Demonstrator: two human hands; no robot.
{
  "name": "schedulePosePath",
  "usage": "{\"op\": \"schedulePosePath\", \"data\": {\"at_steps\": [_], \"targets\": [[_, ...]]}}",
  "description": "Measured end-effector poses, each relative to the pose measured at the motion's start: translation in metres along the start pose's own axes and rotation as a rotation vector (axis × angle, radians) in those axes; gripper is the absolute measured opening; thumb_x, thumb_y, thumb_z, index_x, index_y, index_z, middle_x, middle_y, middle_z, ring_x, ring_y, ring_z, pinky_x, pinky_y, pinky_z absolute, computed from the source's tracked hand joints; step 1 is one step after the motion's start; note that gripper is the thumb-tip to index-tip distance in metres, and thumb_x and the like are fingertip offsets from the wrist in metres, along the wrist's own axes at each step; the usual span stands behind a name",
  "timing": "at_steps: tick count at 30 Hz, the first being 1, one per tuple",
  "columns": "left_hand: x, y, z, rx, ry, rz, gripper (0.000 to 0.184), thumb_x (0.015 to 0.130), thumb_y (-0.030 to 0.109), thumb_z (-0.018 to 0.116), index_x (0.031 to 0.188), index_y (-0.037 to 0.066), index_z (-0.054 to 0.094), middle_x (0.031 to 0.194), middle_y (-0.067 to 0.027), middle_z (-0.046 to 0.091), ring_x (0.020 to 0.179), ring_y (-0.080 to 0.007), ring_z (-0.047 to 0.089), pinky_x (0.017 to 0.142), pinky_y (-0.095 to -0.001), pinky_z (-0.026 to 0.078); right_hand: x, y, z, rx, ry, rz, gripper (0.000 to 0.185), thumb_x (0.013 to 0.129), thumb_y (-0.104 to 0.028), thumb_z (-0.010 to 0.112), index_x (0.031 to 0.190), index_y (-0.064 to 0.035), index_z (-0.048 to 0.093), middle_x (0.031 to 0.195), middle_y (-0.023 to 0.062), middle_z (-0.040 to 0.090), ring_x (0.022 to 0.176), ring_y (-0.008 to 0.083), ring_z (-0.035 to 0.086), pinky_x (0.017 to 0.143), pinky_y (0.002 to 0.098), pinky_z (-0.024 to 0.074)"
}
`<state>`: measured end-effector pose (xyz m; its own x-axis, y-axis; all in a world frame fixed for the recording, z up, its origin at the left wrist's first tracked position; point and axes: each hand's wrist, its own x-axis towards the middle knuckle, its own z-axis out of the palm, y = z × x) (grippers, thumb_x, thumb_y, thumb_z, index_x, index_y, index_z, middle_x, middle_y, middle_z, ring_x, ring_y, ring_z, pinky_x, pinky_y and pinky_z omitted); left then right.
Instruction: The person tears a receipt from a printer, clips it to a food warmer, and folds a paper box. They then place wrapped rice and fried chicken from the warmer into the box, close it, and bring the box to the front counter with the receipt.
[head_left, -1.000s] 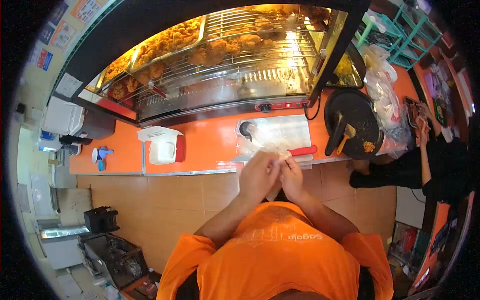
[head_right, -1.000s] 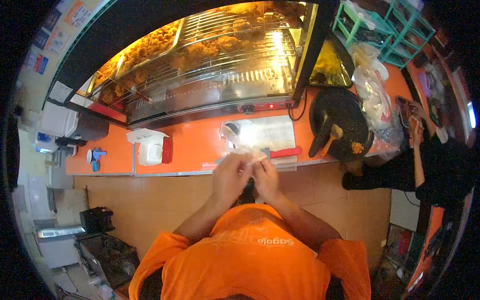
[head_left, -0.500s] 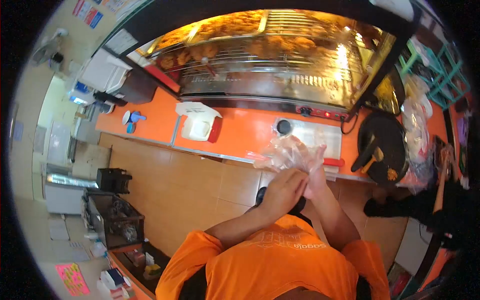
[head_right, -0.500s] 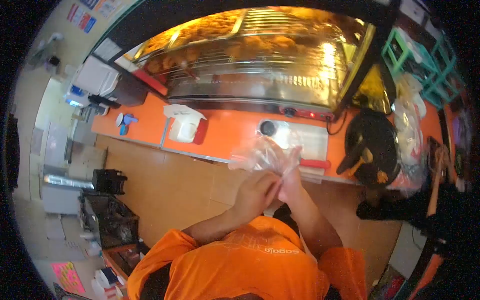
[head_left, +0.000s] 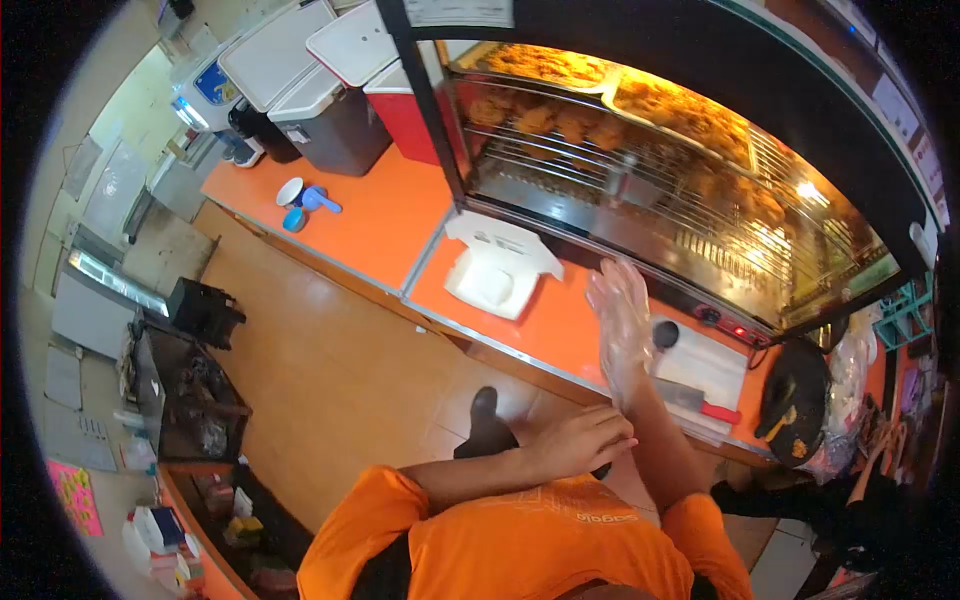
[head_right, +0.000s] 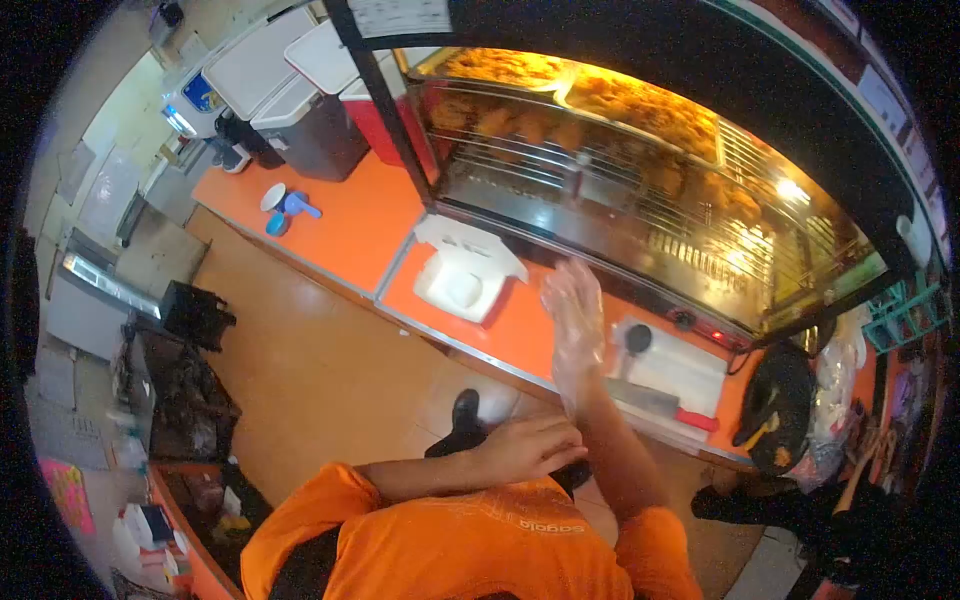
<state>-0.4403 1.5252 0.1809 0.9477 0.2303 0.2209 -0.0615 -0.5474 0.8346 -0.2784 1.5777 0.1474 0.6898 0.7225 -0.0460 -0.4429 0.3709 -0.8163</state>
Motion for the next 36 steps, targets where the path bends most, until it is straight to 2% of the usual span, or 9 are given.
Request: {"op": "schedulePosePath", "data": {"at_steps": [4,10,13,14,17,23,27,29,36], "targets": [[-0.052,-0.069,-0.086,0.038,0.185,0.195,0.019,0.091,0.022,0.069,0.097,0.004,0.066,0.089,-0.0136,0.063,0.084,-0.0334,0.064,0.074,-0.0405,0.053,0.078,0.021,0.129,-0.877,-0.174,-0.508,0.06,0.094,-0.029,0.066,0.143,-0.0021,0.042,0.143,0.0196,0.049,0.13,0.0348,0.05,0.11,0.0447,0.0383],[-0.132,-0.137,-0.209,0.141,0.221,-0.196,0.014,0.091,0.017,0.069,0.094,0.004,0.069,0.095,-0.0135,0.069,0.084,-0.03,0.068,0.072,-0.0363,0.056,0.24,0.047,0.232,-1.918,-0.003,-1.089,0.078,0.09,-0.043,0.064,0.155,-0.017,0.03,0.145,0.0223,0.047,0.136,0.0356,0.044,0.114,0.0453,0.0343],[-0.168,-0.174,-0.244,0.11,0.327,-0.334,0.017,0.093,0.02,0.065,0.096,0.003,0.068,0.093,-0.0138,0.069,0.082,-0.0309,0.068,0.071,-0.0372,0.056,0.263,0.023,0.257,-2.057,-0.258,-0.368,0.082,0.088,-0.045,0.065,0.157,-0.0275,0.025,0.145,0.0203,0.049,0.136,0.0357,0.045,0.115,0.048,0.0319],[-0.174,-0.181,-0.253,0.106,0.317,-0.329,0.017,0.093,0.02,0.065,0.096,0.003,0.068,0.093,-0.0138,0.069,0.082,-0.0309,0.068,0.071,-0.0372,0.056,0.261,0.025,0.256,-2.07,-0.19,-0.688,0.079,0.088,-0.043,0.065,0.156,-0.0296,0.026,0.139,0.0194,0.055,0.132,0.0357,0.049,0.112,0.051,0.0341],[-0.197,-0.195,-0.271,0.045,0.408,-0.527,0.015,0.094,0.016,0.063,0.096,0.001,0.068,0.092,-0.0135,0.07,0.077,-0.0267,0.069,0.063,-0.0339,0.056,0.255,0.015,0.253,-2.077,-0.346,-0.505,0.077,0.087,-0.042,0.066,0.154,-0.0273,0.031,0.131,0.019,0.059,0.127,0.0378,0.052,0.108,0.0516,0.0377],[-0.217,-0.208,-0.289,0.01,0.421,-0.539,0.014,0.094,0.014,0.065,0.095,0.001,0.07,0.091,-0.0105,0.071,0.077,-0.0187,0.067,0.06,-0.0304,0.054,0.214,0.045,0.225,-1.782,-0.17,-1.055,0.065,0.088,-0.036,0.067,0.145,-0.0148,0.043,0.139,0.0165,0.052,0.122,0.0367,0.055,0.102,0.0473,0.0458],[-0.231,-0.229,-0.286,-0.013,0.488,-0.493,0.015,0.094,0.014,0.065,0.094,0.0,0.068,0.089,-0.012,0.07,0.072,-0.02,0.066,0.057,-0.03,0.053,0.159,0.071,0.234,-0.472,0.016,-0.505,0.063,0.09,-0.046,0.064,0.139,-0.0083,0.047,0.134,0.014,0.053,0.12,0.0325,0.055,0.103,0.0445,0.0475],[-0.231,-0.235,-0.282,-0.007,0.498,-0.484,0.015,0.094,0.014,0.065,0.094,0.0,0.068,0.088,-0.0119,0.07,0.072,-0.0197,0.066,0.057,-0.0298,0.051,0.145,0.069,0.2,0.497,-0.393,0.14,0.061,0.09,-0.045,0.064,0.134,-0.0054,0.049,0.129,0.0165,0.055,0.116,0.0337,0.056,0.103,0.0465,0.0482],[-0.207,-0.235,-0.291,-0.024,0.376,-0.389,0.012,0.094,0.012,0.066,0.096,0.0,0.068,0.087,-0.0104,0.068,0.074,-0.018,0.065,0.058,-0.0295,0.05,0.082,0.066,0.185,0.544,-0.202,0.349,0.059,0.093,-0.046,0.062,0.13,-0.0018,0.05,0.128,0.0226,0.058,0.112,0.0341,0.059,0.098,0.0491,0.0512]]}}
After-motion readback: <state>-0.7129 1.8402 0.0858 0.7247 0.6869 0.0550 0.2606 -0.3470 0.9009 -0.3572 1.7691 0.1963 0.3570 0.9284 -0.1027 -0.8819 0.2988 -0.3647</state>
